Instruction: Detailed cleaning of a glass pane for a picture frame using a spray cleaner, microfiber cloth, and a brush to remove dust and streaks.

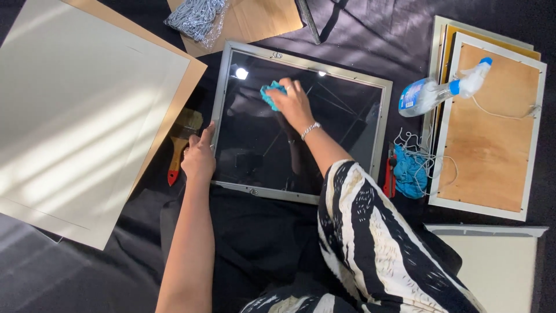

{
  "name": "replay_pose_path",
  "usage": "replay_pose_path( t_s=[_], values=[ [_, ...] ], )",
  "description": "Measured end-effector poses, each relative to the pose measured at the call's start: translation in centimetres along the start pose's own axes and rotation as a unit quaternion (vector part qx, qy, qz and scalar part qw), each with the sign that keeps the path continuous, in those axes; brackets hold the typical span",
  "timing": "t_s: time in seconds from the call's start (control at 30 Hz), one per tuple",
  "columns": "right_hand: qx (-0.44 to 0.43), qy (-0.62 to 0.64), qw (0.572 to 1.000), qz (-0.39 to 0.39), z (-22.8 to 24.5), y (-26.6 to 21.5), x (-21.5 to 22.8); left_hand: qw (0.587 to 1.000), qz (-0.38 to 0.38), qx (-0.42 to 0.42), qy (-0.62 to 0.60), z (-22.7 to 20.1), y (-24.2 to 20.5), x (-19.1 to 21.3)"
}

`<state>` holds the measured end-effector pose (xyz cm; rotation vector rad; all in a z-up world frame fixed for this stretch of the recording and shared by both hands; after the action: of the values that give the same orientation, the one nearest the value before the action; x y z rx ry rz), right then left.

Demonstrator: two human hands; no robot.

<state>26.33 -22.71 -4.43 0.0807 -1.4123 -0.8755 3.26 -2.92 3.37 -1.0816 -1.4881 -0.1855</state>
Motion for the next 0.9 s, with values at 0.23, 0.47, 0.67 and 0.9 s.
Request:
replay_pose_path(
  t_s=[0.23,0.47,0.67,0.9],
  values=[
    [-0.205,-0.062,0.976,-0.027,-2.7,3.8,-0.4,0.997,-0.043,-0.037,0.051,-0.2,-0.6,0.7],
    [-0.144,0.034,0.989,0.008,2.3,-1.4,1.7,0.999,-0.022,-0.019,0.017,0.5,0.3,-0.9],
    [-0.068,0.117,0.980,0.144,10.9,-9.8,6.2,0.998,-0.041,-0.031,0.043,1.1,0.9,-2.0],
    [0.011,0.157,0.958,0.241,13.9,-16.1,11.1,0.997,-0.042,-0.029,0.059,2.0,2.0,-3.3]
  ],
)
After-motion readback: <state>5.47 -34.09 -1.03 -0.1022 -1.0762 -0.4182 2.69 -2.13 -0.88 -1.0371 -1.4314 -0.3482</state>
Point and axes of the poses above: each hand's wrist, its own y-axis towards the middle knuckle, its own x-axis out of the back of the hand, z = x × y, the point moved 1 cm from there along y, towards the middle knuckle, and after that the axes turned 6 degrees about y, right-handed, at the moved point
